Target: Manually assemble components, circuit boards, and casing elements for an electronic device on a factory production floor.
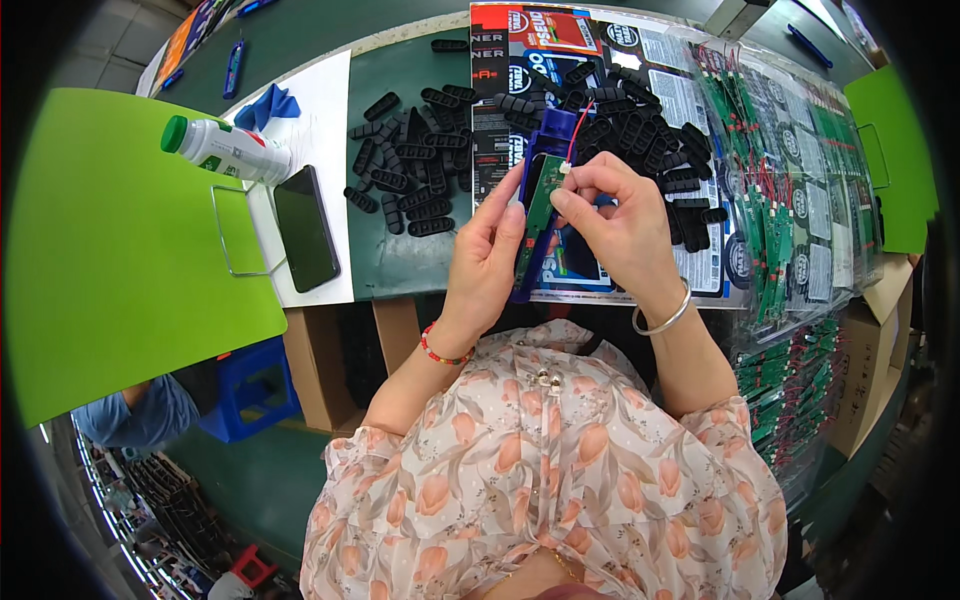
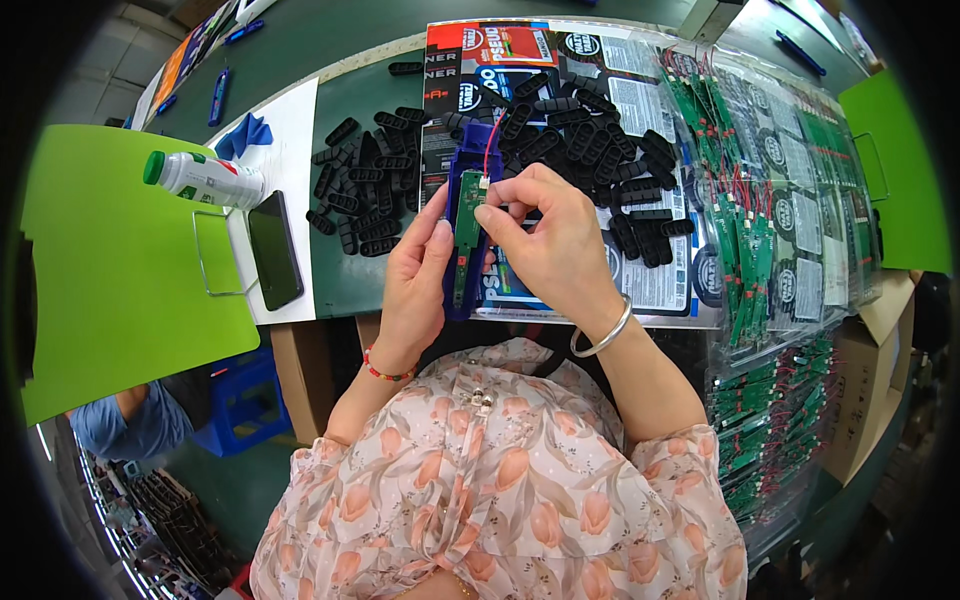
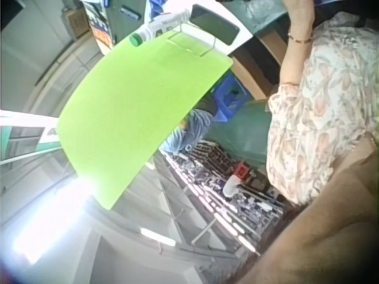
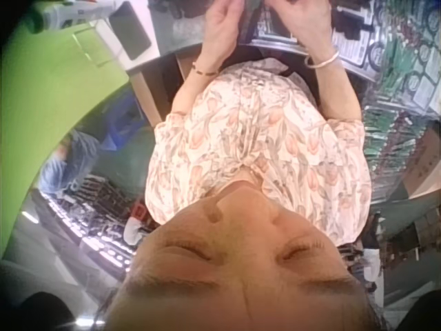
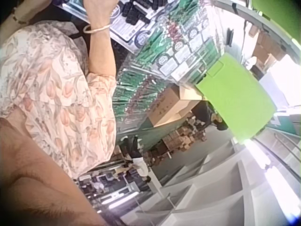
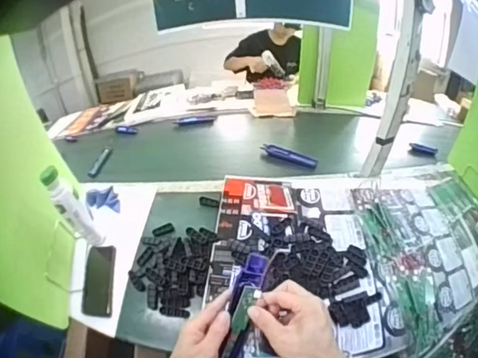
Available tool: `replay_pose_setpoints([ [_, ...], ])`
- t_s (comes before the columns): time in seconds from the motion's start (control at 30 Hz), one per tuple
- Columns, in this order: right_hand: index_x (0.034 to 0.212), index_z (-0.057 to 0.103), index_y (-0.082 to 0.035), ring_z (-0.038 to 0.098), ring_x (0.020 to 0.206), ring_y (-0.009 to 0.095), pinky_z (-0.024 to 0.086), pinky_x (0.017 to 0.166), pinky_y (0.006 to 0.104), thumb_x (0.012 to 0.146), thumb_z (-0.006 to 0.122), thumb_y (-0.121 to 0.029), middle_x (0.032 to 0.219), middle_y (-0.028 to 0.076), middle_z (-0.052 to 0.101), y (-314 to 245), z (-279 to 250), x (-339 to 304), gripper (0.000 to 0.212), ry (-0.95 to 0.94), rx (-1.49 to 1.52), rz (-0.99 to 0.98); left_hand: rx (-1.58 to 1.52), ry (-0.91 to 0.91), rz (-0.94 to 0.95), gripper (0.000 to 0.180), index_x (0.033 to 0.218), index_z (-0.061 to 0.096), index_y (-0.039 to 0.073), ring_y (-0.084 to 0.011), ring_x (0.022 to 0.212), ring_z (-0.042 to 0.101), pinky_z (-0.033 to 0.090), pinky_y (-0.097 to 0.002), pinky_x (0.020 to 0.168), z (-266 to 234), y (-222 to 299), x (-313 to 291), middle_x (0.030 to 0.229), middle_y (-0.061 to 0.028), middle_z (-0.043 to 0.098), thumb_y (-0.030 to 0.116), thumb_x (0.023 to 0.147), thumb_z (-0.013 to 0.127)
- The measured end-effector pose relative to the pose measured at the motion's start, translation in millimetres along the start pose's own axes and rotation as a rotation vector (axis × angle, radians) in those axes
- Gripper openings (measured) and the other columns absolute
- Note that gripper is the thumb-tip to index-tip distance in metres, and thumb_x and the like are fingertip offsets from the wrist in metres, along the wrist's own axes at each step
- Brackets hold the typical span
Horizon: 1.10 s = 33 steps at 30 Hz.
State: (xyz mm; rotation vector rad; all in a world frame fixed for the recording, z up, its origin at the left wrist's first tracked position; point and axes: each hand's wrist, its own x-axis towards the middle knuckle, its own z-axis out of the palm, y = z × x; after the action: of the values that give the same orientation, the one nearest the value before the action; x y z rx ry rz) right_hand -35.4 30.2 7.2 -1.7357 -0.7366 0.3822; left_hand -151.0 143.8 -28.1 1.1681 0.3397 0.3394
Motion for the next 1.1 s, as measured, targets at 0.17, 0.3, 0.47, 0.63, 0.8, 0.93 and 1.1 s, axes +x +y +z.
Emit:
replay_pose_setpoints([
  [0.17, 0.081, 0.065, 0.003, 0.057, 0.056, 0.011, 0.046, 0.049, 0.0252, 0.076, 0.07, -0.002, 0.071, 0.005, 0.052, -6, 7, -4, 0.009, 0.032, 0.059, 0.035, -0.034, 0.005, 0.006, 0.049, 0.146, 0.032, 0.003, -0.0086, 0.092, 0.06, 0.051, -0.0241, 0.081, 2, -3, -2, 0.117, -0.0073, 0.061, 0.012, 0.101, 0.046],
  [0.3, 0.077, 0.065, 0.003, 0.058, 0.053, 0.011, 0.045, 0.045, 0.0236, 0.076, 0.07, 0.0, 0.069, 0.005, 0.053, -6, 12, -6, 0.006, 0.119, -0.042, -0.051, 0.05, 0.012, 0.053, 0.057, 0.148, 0.027, 0.001, -0.0084, 0.092, 0.059, 0.049, -0.0225, 0.081, 7, 0, -2, 0.111, -0.0074, 0.062, 0.003, 0.097, 0.051],
  [0.47, 0.085, 0.066, 0.001, 0.058, 0.056, 0.012, 0.048, 0.047, 0.0245, 0.074, 0.074, -0.002, 0.072, 0.006, 0.057, -4, 23, -10, 0.015, 0.24, -0.121, -0.134, 0.081, 0.055, 0.084, 0.054, 0.146, 0.029, -0.001, -0.01, 0.1, 0.06, 0.05, -0.0239, 0.085, 10, -2, -3, 0.121, -0.0108, 0.06, 0.003, 0.097, 0.052],
  [0.63, 0.111, 0.06, 0.001, 0.06, 0.061, 0.011, 0.049, 0.046, 0.0248, 0.076, 0.074, -0.007, 0.079, 0.006, 0.058, -1, 23, -8, 0.038, 0.244, -0.016, -0.027, 0.009, 0.067, 0.036, 0.054, 0.145, 0.031, 0.0, -0.0112, 0.097, 0.061, 0.052, -0.0249, 0.081, 12, 0, -6, 0.121, -0.0116, 0.06, 0.001, 0.096, 0.052],
  [0.8, 0.102, 0.063, 0.006, 0.062, 0.066, 0.011, 0.049, 0.044, 0.0247, 0.082, 0.07, -0.011, 0.09, 0.008, 0.06, 5, 20, -3, 0.027, 0.122, 0.13, 0.081, -0.056, 0.041, 0.022, 0.055, 0.146, 0.032, 0.003, -0.0087, 0.079, 0.062, 0.052, -0.0224, 0.07, 13, -4, -5, 0.094, -0.0075, 0.066, -0.001, 0.095, 0.052],
  [0.93, 0.095, 0.064, 0.007, 0.063, 0.065, 0.012, 0.048, 0.042, 0.0249, 0.083, 0.068, -0.009, 0.089, 0.009, 0.062, 3, 18, 0, 0.021, 0.084, 0.183, 0.168, -0.089, 0.053, -0.038, 0.055, 0.145, 0.034, 0.002, -0.0094, 0.076, 0.063, 0.053, -0.023, 0.068, 13, -1, -5, 0.094, -0.0084, 0.067, -0.002, 0.094, 0.053],
  [1.1, 0.093, 0.063, 0.006, 0.062, 0.06, 0.01, 0.048, 0.04, 0.0242, 0.085, 0.066, -0.01, 0.076, 0.008, 0.066, 6, 18, 3, 0.018, 0.031, 0.243, 0.213, -0.106, 0.096, -0.067, 0.051, 0.142, 0.036, -0.001, -0.0109, 0.071, 0.063, 0.054, -0.0249, 0.065, 15, 1, -5, 0.093, -0.0098, 0.067, 0.0, 0.094, 0.054],
])
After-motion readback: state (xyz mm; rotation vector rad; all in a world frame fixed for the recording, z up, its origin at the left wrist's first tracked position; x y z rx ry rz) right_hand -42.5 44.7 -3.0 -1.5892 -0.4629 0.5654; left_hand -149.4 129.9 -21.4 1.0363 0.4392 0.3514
